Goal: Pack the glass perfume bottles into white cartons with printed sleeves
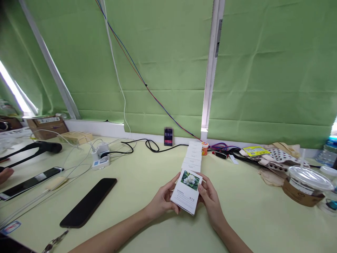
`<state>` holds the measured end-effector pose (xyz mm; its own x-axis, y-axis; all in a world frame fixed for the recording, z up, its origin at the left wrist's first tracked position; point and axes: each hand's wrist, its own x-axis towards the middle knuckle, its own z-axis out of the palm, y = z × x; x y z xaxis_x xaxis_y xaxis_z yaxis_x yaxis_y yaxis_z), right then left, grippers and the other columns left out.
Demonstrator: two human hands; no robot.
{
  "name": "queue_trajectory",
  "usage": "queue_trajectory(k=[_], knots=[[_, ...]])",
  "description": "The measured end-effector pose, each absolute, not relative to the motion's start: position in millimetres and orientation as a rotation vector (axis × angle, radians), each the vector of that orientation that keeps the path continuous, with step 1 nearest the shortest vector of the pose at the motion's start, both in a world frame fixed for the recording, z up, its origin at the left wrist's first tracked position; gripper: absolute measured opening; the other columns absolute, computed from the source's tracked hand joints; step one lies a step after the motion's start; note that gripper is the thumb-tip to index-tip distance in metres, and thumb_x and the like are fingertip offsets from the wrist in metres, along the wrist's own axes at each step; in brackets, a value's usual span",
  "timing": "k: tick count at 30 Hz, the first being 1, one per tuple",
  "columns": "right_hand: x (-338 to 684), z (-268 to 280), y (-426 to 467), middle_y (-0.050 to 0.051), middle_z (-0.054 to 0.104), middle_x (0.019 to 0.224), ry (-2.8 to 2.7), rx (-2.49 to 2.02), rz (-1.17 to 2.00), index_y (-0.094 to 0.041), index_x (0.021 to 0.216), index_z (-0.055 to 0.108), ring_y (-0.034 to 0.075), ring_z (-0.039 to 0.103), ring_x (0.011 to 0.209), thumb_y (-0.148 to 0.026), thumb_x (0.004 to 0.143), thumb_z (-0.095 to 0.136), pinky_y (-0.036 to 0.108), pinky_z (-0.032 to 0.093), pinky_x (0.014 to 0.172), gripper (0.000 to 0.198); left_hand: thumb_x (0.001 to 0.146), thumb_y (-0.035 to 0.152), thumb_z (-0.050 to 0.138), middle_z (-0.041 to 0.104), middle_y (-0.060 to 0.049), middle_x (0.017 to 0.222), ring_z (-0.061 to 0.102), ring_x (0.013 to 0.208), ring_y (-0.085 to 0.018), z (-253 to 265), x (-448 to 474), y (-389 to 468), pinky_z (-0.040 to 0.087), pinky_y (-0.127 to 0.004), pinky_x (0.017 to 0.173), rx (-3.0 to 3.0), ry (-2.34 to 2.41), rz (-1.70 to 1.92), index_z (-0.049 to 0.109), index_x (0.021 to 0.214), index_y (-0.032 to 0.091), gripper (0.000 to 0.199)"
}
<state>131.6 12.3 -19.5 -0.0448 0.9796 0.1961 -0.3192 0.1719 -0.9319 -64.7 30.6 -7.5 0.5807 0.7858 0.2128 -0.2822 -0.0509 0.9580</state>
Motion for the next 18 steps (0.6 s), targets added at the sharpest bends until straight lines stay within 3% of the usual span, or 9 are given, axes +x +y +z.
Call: queue_trajectory(k=[3, 10, 13, 15, 18], knots=[[128, -20, 11, 0.006, 0.071, 0.109, -1.036, -0.774, 1.304, -0.029, 0.122, 0.05, 0.024, 0.069, 0.084, -0.047, 0.084, 0.061, 0.031, 0.055, 0.059, 0.044, 0.049, 0.012, 0.089, 0.052, -0.012, 0.137, 0.06, 0.108, -0.028, -6, -63, 29, 0.055, -0.025, 0.067, 1.309, 0.466, 0.923, 0.026, 0.145, 0.031, 0.118], [123, -18, 9, 0.005, 0.073, 0.101, -0.93, -0.739, 1.34, -0.029, 0.116, 0.054, 0.023, 0.07, 0.079, -0.046, 0.081, 0.066, 0.03, 0.055, 0.059, 0.041, 0.05, 0.006, 0.087, 0.047, -0.009, 0.143, 0.052, 0.121, -0.028, 1, -62, 23, 0.053, -0.027, 0.082, 1.268, 0.444, 0.978, 0.035, 0.142, 0.03, 0.108], [123, -18, 9, 0.005, 0.073, 0.101, -0.923, -0.717, 1.367, -0.029, 0.116, 0.053, 0.022, 0.07, 0.078, -0.045, 0.082, 0.064, 0.029, 0.054, 0.058, 0.039, 0.052, 0.004, 0.085, 0.047, -0.008, 0.142, 0.051, 0.121, -0.027, 1, -62, 22, 0.054, -0.026, 0.08, 1.274, 0.448, 1.021, 0.041, 0.139, 0.03, 0.101], [123, -18, 9, 0.005, 0.073, 0.1, -0.925, -0.713, 1.373, -0.029, 0.116, 0.052, 0.022, 0.07, 0.078, -0.045, 0.082, 0.064, 0.029, 0.054, 0.058, 0.039, 0.054, 0.003, 0.083, 0.051, -0.008, 0.138, 0.057, 0.111, -0.025, 0, -62, 21, 0.055, -0.023, 0.07, 1.273, 0.472, 1.03, 0.041, 0.139, 0.03, 0.099], [123, -18, 8, 0.005, 0.074, 0.098, -0.926, -0.72, 1.353, -0.029, 0.115, 0.053, 0.021, 0.07, 0.076, -0.046, 0.08, 0.066, 0.028, 0.054, 0.058, 0.04, 0.059, 0.005, 0.079, 0.067, -0.007, 0.112, 0.065, 0.072, -0.015, -1, -61, 19, 0.055, -0.022, 0.054, 1.247, 0.516, 0.987, 0.032, 0.144, 0.029, 0.1]])
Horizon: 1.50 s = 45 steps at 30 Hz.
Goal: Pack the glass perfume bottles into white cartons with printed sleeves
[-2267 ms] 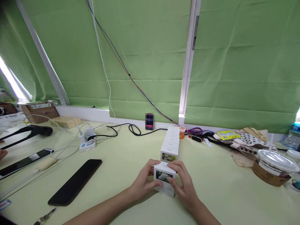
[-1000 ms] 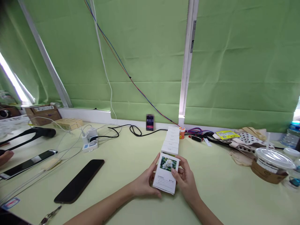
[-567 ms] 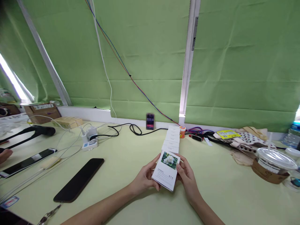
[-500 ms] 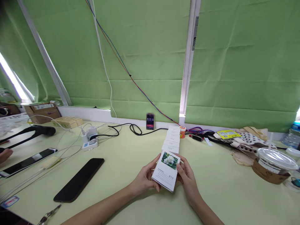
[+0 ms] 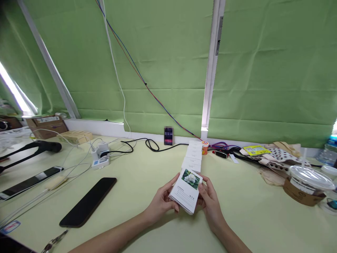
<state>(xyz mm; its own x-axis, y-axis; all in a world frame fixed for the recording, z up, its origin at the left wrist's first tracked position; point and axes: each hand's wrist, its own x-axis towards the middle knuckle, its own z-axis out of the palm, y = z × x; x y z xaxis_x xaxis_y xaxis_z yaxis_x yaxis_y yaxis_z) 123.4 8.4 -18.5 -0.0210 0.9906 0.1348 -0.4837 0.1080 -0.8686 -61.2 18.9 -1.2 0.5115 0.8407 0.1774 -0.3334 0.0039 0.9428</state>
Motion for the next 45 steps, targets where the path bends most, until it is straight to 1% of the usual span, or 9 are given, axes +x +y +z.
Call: queue_trajectory(k=[3, 8, 12, 25, 31, 37, 39, 42, 45], knots=[[123, -19, 8, 0.004, 0.074, 0.095, -0.932, -0.75, 1.308, -0.029, 0.112, 0.054, 0.021, 0.069, 0.075, -0.048, 0.078, 0.067, 0.028, 0.054, 0.058, 0.041, 0.062, 0.007, 0.077, 0.069, -0.003, 0.089, 0.058, 0.053, -0.009, -1, -61, 17, 0.054, -0.023, 0.049, 1.224, 0.543, 0.952, 0.025, 0.147, 0.027, 0.101], [124, -19, 6, 0.005, 0.071, 0.103, -0.944, -0.777, 1.191, -0.029, 0.115, 0.052, 0.023, 0.069, 0.081, -0.047, 0.08, 0.065, 0.03, 0.055, 0.06, 0.041, 0.065, 0.016, 0.08, 0.061, -0.008, 0.116, 0.061, 0.076, -0.014, 2, -59, 14, 0.054, -0.024, 0.059, 1.237, 0.456, 0.96, 0.029, 0.145, 0.031, 0.096], [125, -19, 4, 0.006, 0.069, 0.105, -0.984, -0.815, 1.089, -0.029, 0.117, 0.048, 0.023, 0.067, 0.078, -0.049, 0.082, 0.062, 0.03, 0.054, 0.056, 0.042, 0.074, 0.027, 0.076, 0.058, -0.01, 0.119, 0.06, 0.089, -0.017, 3, -60, 13, 0.052, -0.028, 0.069, 1.288, 0.391, 0.944, 0.027, 0.145, 0.032, 0.087], [124, -15, 3, 0.009, 0.063, 0.107, -1.059, -0.849, 0.976, -0.025, 0.117, 0.048, 0.02, 0.064, 0.074, -0.047, 0.083, 0.061, 0.03, 0.055, 0.053, 0.043, 0.073, 0.031, 0.076, 0.048, -0.012, 0.138, 0.058, 0.104, -0.024, 8, -61, 13, 0.051, -0.03, 0.076, 1.303, 0.385, 0.902, 0.021, 0.147, 0.034, 0.092], [124, -15, 2, 0.009, 0.063, 0.105, -1.089, -0.852, 0.96, -0.025, 0.118, 0.047, 0.021, 0.065, 0.071, -0.049, 0.083, 0.06, 0.03, 0.055, 0.051, 0.044, 0.076, 0.032, 0.074, 0.053, -0.012, 0.132, 0.06, 0.095, -0.021, 3, -62, 15, 0.052, -0.03, 0.073, 1.332, 0.388, 0.905, 0.015, 0.148, 0.033, 0.093], [125, -19, 0, 0.009, 0.063, 0.113, -1.129, -0.855, 0.911, -0.027, 0.12, 0.048, 0.022, 0.067, 0.076, -0.046, 0.083, 0.062, 0.031, 0.056, 0.055, 0.043, 0.075, 0.015, 0.066, 0.065, -0.004, 0.103, 0.059, 0.075, -0.016, -5, -62, 19, 0.054, -0.029, 0.063, 1.406, 0.546, 0.958, 0.021, 0.147, 0.031, 0.086], [125, -21, 1, 0.009, 0.062, 0.116, -1.16, -0.854, 0.871, -0.029, 0.122, 0.048, 0.021, 0.067, 0.079, -0.043, 0.085, 0.06, 0.031, 0.057, 0.059, 0.041, 0.074, 0.011, 0.063, 0.066, -0.003, 0.101, 0.058, 0.073, -0.015, -4, -63, 22, 0.053, -0.029, 0.065, 1.481, 0.612, 0.954, 0.024, 0.147, 0.031, 0.085], [127, -26, 3, 0.008, 0.062, 0.116, -1.282, -0.881, 0.78, -0.03, 0.124, 0.047, 0.021, 0.066, 0.084, -0.038, 0.09, 0.054, 0.031, 0.056, 0.065, 0.036, 0.069, 0.012, 0.07, 0.063, -0.003, 0.114, 0.057, 0.088, -0.02, 0, -68, 28, 0.05, -0.033, 0.08, 1.731, 0.721, 0.951, 0.032, 0.144, 0.032, 0.087], [130, -29, 7, 0.007, 0.061, 0.115, -1.474, -0.931, 0.558, -0.03, 0.122, 0.052, 0.022, 0.063, 0.092, -0.033, 0.092, 0.05, 0.032, 0.053, 0.071, 0.03, 0.061, 0.025, 0.083, 0.061, -0.005, 0.115, 0.05, 0.104, -0.026, 3, -73, 35, 0.043, -0.04, 0.093, 2.023, 0.862, 0.972, 0.05, 0.132, 0.029, 0.078]])
